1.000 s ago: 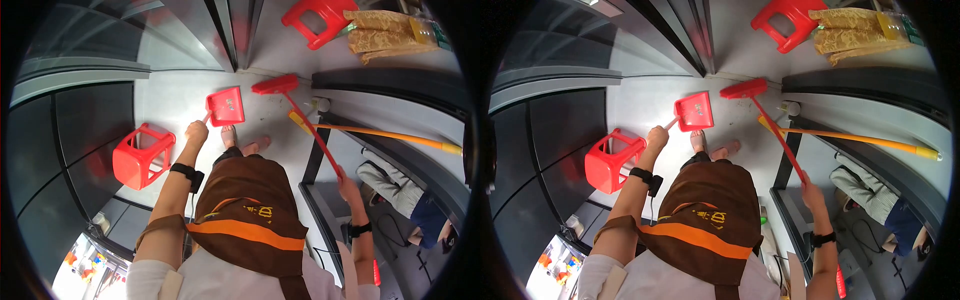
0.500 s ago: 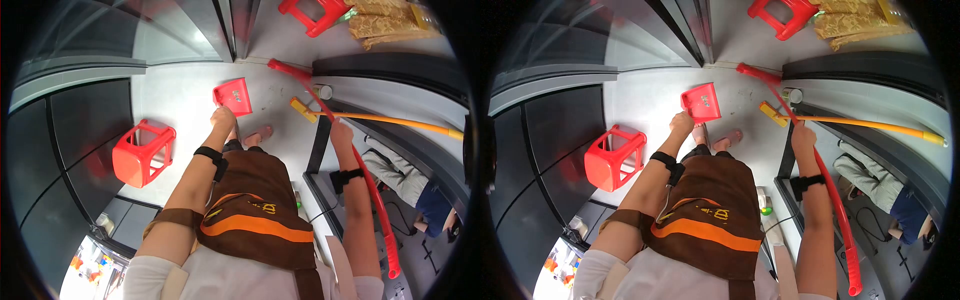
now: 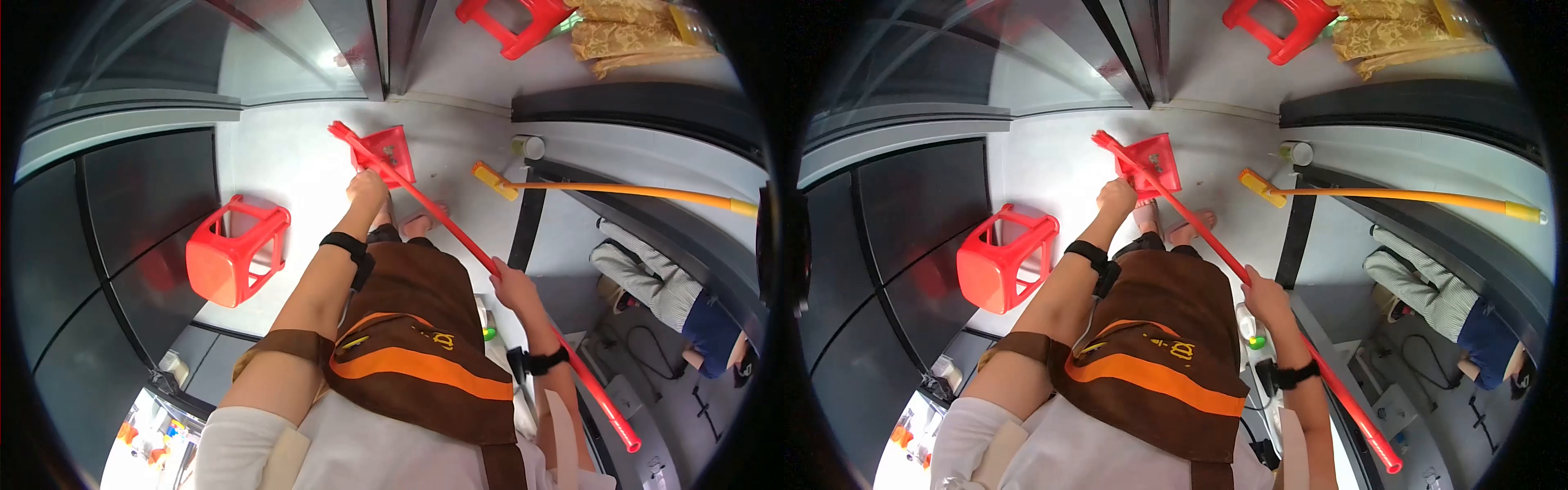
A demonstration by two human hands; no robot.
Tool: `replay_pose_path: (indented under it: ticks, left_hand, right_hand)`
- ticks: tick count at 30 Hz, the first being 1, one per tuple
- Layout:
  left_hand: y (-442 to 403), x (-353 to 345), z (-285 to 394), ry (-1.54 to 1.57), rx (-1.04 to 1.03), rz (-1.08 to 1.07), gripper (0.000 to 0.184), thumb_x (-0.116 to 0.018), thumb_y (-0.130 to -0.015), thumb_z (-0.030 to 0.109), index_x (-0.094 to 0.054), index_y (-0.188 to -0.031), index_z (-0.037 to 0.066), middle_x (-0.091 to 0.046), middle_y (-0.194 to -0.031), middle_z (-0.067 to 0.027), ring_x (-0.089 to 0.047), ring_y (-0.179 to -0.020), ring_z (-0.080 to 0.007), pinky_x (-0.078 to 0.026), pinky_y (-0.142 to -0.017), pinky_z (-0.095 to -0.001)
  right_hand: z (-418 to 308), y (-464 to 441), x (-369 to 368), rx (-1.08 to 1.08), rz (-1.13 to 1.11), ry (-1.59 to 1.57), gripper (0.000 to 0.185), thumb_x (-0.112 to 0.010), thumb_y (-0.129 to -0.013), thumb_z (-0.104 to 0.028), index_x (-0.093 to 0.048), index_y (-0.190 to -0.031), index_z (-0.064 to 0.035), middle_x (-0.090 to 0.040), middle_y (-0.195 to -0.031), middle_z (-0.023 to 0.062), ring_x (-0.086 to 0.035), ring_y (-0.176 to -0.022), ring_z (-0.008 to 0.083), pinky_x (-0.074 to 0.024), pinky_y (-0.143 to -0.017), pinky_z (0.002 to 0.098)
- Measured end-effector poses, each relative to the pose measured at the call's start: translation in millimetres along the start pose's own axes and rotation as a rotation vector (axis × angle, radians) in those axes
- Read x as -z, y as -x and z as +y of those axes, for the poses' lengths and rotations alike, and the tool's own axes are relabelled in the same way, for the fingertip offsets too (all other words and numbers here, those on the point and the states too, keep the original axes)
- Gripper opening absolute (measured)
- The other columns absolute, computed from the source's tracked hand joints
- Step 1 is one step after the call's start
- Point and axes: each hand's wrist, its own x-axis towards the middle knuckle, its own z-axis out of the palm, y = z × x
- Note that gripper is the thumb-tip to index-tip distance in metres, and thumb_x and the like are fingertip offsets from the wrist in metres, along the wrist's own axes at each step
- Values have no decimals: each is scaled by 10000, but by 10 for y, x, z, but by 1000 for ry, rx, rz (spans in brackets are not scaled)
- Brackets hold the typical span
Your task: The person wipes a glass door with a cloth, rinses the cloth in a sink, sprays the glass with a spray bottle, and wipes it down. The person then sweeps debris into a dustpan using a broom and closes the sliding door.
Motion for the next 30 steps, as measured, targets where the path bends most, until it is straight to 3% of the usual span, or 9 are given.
replay_pose_path:
  ticks: [7, 11, 14, 20, 26, 30]
  left_hand:
    - [33, 196, -291, -53, 2, 2, 321, -428, -897, 220, -601, -1061, 4, -614, -1070, -196, -603, -1012, -318, -510, -807, -388]
    - [71, 117, -333, -112, -44, 24, 293, -458, -875, 210, -618, -1024, 14, -631, -1029, -195, -620, -979, -313, -516, -792, -384]
    - [133, 100, -302, -134, -72, 18, 289, -483, -862, 217, -620, -1014, 12, -633, -1025, -190, -621, -977, -307, -518, -787, -378]
    - [200, 30, -288, -149, -108, 9, 282, -466, -829, 162, -618, -986, -17, -636, -988, -214, -634, -932, -329, -525, -760, -403]
    - [216, -70, -202, -129, -129, -15, 290, -463, -831, 163, -611, -1010, -12, -636, -986, -215, -633, -932, -333, -523, -764, -411]
    - [220, -42, -209, -203, -128, 16, 279, -478, -836, 175, -623, -1000, 3, -639, -999, -195, -634, -938, -313, -527, -756, -387]
  right_hand:
    - [53, 442, 299, -126, 137, 173, 470, -520, -863, -261, -408, -1311, -176, -635, -843, 202, -621, -785, 373, -482, -694, 488]
    - [277, 67, 247, -195, 285, 225, 451, -502, -875, -233, -401, -1308, -162, -638, -804, 177, -628, -753, 367, -490, -632, 479]
    - [444, -372, -6, -268, 297, 151, 384, -507, -868, -226, -442, -1235, -134, -638, -810, 188, -625, -772, 380, -488, -661, 492]
    - [505, -304, -578, -267, 128, -9, 325, -517, -858, -240, -454, -1154, -123, -629, -884, 220, -611, -834, 412, -477, -724, 520]
    - [246, 54, -875, -189, -12, -267, 478, -474, -868, -300, -378, -1329, -215, -612, -1010, 221, -584, -941, 397, -456, -814, 492]
    - [209, 403, -750, -172, 84, -276, 486, -471, -867, -292, -369, -1338, -229, -621, -968, 221, -593, -896, 408, -464, -791, 490]
